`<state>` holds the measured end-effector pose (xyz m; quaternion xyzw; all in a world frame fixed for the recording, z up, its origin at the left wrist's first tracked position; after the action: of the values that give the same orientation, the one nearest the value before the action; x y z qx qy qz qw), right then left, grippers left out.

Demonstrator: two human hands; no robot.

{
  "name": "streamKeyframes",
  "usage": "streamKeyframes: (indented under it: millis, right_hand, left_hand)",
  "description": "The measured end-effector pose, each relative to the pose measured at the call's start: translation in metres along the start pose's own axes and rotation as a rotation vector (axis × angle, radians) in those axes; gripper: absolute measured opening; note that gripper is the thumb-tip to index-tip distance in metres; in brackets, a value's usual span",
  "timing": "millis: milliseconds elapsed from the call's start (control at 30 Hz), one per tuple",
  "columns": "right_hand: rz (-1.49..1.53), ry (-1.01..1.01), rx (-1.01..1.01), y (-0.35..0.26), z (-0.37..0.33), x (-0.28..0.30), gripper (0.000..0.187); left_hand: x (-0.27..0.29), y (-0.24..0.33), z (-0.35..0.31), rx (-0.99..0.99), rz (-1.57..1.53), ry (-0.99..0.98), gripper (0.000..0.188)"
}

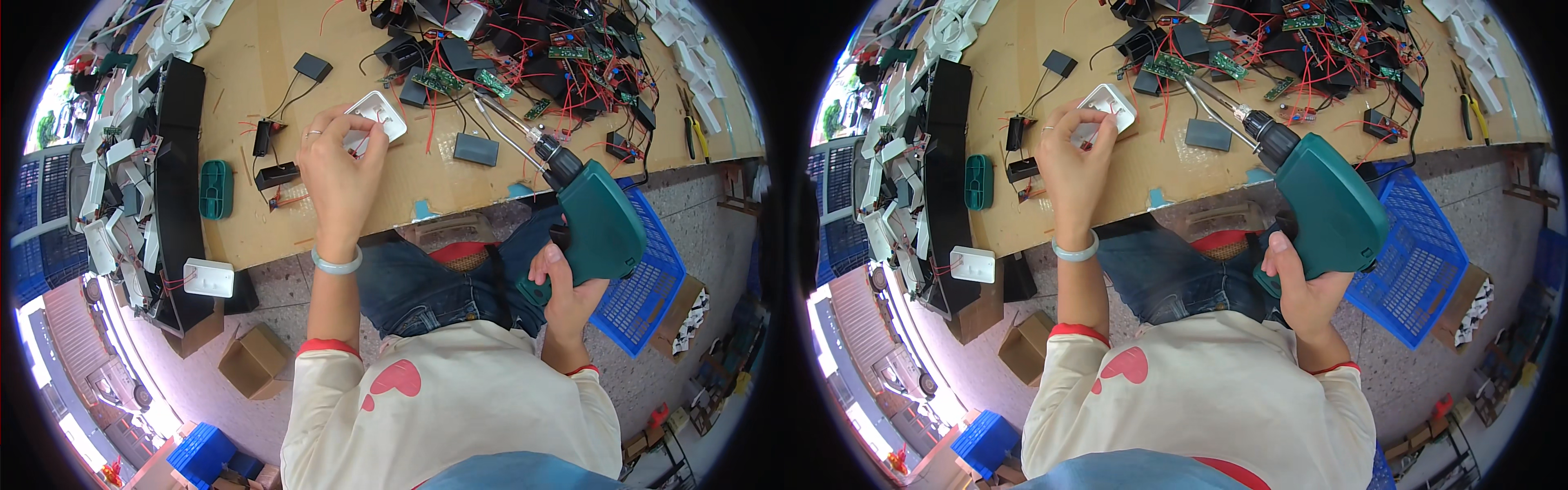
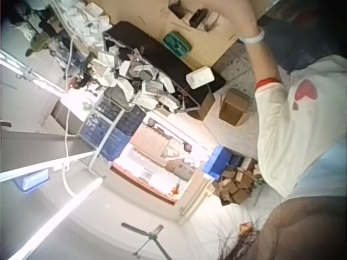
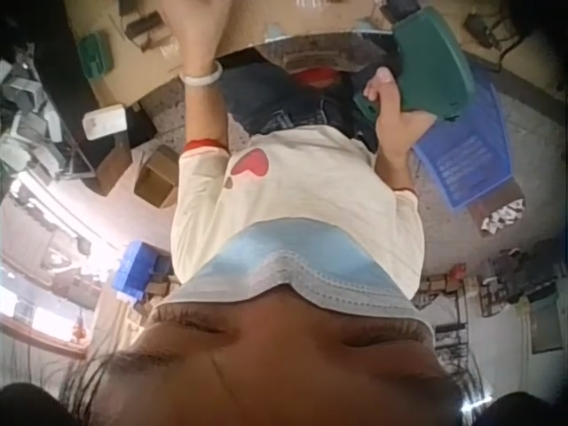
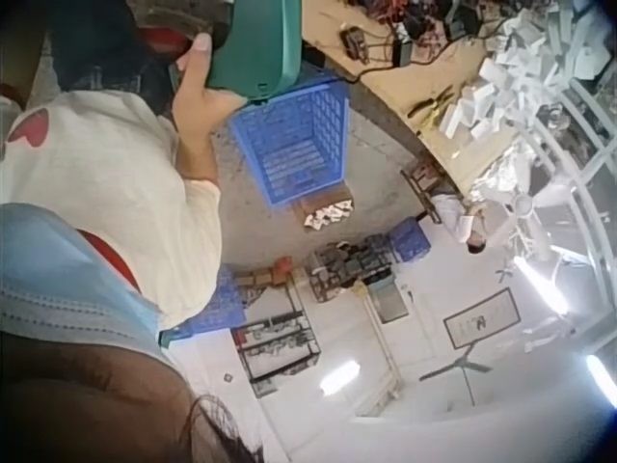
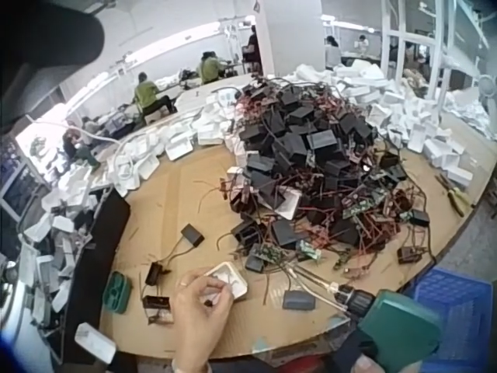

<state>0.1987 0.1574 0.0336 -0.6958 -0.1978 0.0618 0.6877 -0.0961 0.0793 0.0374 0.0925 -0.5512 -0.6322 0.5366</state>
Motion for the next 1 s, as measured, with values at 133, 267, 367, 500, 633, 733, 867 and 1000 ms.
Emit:
streamKeyframes:
  millis: [133,267,367,500,633,733,867,1000]
  right_hand:
    - [0.012,-0.026,-0.001,-0.002,0.002,-0.004,0.035]
    - [-0.014,-0.014,0.002,0.002,-0.001,-0.004,0.039]
    - [-0.026,0.055,-0.041,0.011,-0.003,0.005,0.045]
    - [0.058,0.007,0.007,0.007,0.0,0.003,0.047]
    - [0.063,-0.016,0.02,0.009,0.003,-0.001,0.045]
    - [0.045,-0.027,0.036,0.01,0.006,-0.003,0.042]
    - [0.055,-0.036,0.028,0.012,0.009,-0.009,0.042]
    - [0.033,-0.065,0.052,-0.004,0.01,-0.02,0.044]
  left_hand:
    - [0.008,-0.001,0.002,0.057,-0.036,0.024,0.011]
    - [0.033,0.003,0.005,0.069,-0.21,0.129,0.011]
    - [0.074,-0.016,0.012,0.059,-0.622,0.284,0.01]
    - [0.174,-0.031,0.026,0.1,-0.878,0.499,0.011]
    - [0.288,-0.026,0.028,-0.164,-1.021,0.805,0.027]
    - [0.379,-0.007,0.017,-0.284,-0.753,0.98,0.025]
    - [0.453,-0.027,0.002,-0.302,-0.232,1.042,0.023]
    - [0.465,-0.077,-0.015,-0.021,0.439,0.861,0.029]
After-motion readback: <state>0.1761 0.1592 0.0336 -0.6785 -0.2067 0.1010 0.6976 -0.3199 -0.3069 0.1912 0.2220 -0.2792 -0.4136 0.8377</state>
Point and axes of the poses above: each hand's wrist, its own z-axis towards the middle knuckle, its own x-axis out of the back of the hand, y = z × x, the point moved 8 cm from there along z, towards the middle knuckle, and after that the axes turned 15 degrees about -z, right-handed, at the moved point
